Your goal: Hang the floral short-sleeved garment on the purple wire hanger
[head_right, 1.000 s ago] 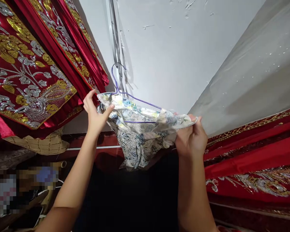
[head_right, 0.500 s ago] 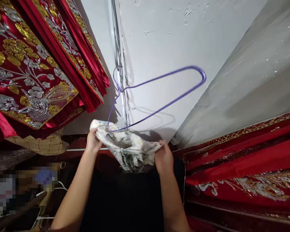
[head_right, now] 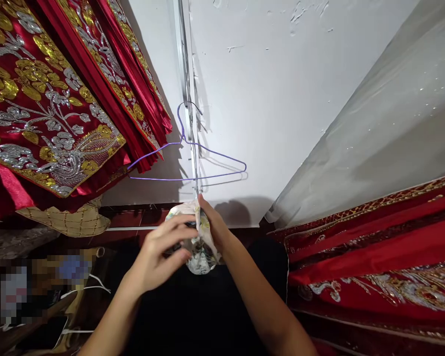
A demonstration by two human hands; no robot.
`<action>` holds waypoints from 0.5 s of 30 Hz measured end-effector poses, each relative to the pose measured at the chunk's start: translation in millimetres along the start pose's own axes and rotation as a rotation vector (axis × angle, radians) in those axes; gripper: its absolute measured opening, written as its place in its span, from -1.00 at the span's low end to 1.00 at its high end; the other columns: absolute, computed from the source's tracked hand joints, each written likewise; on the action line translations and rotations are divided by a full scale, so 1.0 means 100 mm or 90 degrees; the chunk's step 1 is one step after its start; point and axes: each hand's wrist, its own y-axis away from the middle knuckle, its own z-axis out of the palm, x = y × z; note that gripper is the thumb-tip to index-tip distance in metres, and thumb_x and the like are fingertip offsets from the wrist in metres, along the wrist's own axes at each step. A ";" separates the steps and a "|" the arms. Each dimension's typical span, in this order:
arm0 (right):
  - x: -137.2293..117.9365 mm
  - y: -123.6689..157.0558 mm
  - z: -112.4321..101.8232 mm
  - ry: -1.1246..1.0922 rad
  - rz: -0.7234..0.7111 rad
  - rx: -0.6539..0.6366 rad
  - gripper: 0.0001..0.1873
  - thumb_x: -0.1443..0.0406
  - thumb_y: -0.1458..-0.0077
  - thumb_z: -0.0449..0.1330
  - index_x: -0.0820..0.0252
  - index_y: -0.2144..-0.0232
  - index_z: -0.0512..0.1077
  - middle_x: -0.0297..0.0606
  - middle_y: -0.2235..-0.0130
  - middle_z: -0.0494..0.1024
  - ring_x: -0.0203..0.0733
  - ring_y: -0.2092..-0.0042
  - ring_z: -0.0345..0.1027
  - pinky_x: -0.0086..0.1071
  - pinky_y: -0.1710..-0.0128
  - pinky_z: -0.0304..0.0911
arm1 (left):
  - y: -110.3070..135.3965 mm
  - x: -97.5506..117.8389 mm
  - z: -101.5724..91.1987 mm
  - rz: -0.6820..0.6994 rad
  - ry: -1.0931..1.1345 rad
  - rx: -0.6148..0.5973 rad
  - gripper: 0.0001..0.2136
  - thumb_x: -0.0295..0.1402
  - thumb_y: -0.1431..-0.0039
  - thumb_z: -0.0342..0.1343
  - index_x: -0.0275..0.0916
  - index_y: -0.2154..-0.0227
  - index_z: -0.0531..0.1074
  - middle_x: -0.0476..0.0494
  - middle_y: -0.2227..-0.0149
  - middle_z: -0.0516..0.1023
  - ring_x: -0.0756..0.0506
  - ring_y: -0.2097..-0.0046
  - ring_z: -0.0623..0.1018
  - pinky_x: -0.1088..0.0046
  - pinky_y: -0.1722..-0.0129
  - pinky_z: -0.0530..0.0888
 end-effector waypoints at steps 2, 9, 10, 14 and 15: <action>-0.17 0.05 0.02 0.048 0.000 -0.043 -0.41 -0.23 -0.06 0.18 0.18 0.41 0.43 -0.30 0.52 0.45 -0.18 0.39 0.41 -0.34 0.33 0.38 | -0.04 -0.07 -0.15 0.019 -0.018 0.106 -0.66 -0.16 -0.36 0.05 -0.10 -0.12 0.43 -0.25 -0.20 0.41 -0.26 -0.20 0.42 0.15 -0.23 0.33; -0.98 0.41 0.20 0.661 0.093 -0.240 -0.64 0.07 -0.05 0.32 0.24 0.53 0.42 -0.39 0.54 0.41 -0.37 0.51 0.23 -0.50 0.54 0.12 | 0.06 -0.59 -0.20 -0.141 0.223 -0.234 -0.23 0.22 -0.31 -0.47 -0.19 -0.20 0.36 -0.33 -0.07 0.53 -0.33 -0.16 0.48 0.05 -0.16 0.40; -1.07 0.44 0.24 0.691 0.096 -0.212 -0.66 0.09 -0.06 0.31 0.24 0.53 0.43 -0.39 0.55 0.40 -0.38 0.53 0.20 -0.50 0.57 0.08 | 0.08 -0.61 -0.16 -0.148 0.209 -0.227 -0.34 0.17 -0.35 -0.34 -0.16 -0.21 0.35 -0.31 -0.12 0.50 -0.31 -0.19 0.45 0.07 -0.19 0.38; -1.20 0.43 0.37 0.716 0.110 -0.245 -0.76 0.22 -0.03 0.27 0.24 0.55 0.39 -0.43 0.58 0.36 -0.41 0.56 0.18 -0.51 0.58 0.07 | 0.03 -0.53 -0.08 -0.087 0.140 -0.086 -0.25 -0.15 -0.22 0.22 -0.05 -0.38 -0.01 -0.26 -0.39 0.11 -0.31 -0.38 0.18 0.11 -0.33 0.22; -1.19 0.40 0.40 0.721 0.115 -0.265 -0.76 0.23 -0.02 0.27 0.24 0.55 0.37 -0.43 0.58 0.36 -0.41 0.56 0.19 -0.51 0.57 0.08 | -0.01 -0.49 -0.08 -0.065 0.135 -0.066 -0.18 -0.21 -0.18 0.27 -0.06 -0.39 -0.05 -0.28 -0.40 0.08 -0.32 -0.37 0.19 0.13 -0.32 0.23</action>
